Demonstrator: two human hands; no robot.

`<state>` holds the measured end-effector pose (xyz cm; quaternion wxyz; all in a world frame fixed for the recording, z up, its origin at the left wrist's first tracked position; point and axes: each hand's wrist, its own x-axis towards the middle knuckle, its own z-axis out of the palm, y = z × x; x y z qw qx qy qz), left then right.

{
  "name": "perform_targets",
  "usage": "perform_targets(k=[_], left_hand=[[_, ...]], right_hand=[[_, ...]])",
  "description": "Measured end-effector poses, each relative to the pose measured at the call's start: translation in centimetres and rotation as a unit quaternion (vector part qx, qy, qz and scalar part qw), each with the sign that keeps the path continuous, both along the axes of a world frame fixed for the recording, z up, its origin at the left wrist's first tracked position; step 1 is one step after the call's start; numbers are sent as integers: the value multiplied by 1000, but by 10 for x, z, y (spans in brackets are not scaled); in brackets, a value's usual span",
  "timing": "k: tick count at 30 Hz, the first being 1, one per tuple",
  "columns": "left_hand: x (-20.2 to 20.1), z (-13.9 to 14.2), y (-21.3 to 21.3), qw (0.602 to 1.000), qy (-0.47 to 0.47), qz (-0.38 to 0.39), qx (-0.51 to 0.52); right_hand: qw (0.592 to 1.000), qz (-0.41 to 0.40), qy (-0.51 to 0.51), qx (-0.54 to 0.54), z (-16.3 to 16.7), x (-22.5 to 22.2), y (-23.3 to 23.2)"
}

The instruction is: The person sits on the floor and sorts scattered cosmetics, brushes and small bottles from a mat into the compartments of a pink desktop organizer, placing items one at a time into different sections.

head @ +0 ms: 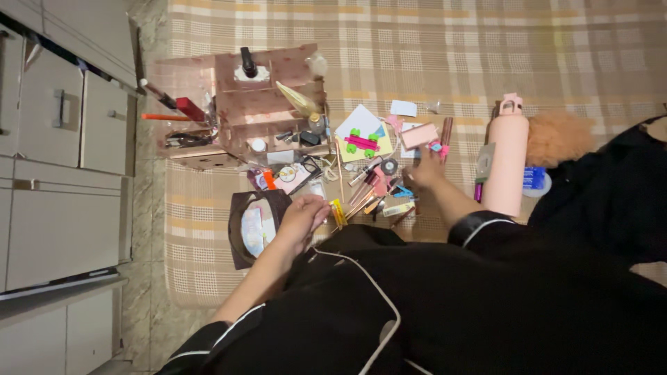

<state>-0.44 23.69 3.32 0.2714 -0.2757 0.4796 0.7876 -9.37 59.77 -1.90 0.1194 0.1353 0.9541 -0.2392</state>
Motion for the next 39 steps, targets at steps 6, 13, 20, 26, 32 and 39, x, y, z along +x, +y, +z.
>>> perform_targets(k=[6, 13, 20, 26, 32, 39], left_hand=[[4, 1, -4, 1000, 3, -18, -25], [8, 2, -7, 999, 11, -29, -24], [12, 10, -11, 999, 4, -21, -29], [13, 8, -13, 999, 8, -23, -24], [14, -1, -11, 1000, 5, -10, -20], [11, -3, -8, 1000, 0, -17, -13]], right_hand=[[991, 81, -105, 14, -13, 37, -43], [997, 2, -41, -65, -3, 37, -86], [844, -276, -77, -453, -7, -14, -93], [901, -133, -101, -399, -6, -22, -110], [891, -226, -19, -394, -9, -8, -104], [644, -260, -78, -715, 11, -16, -78]])
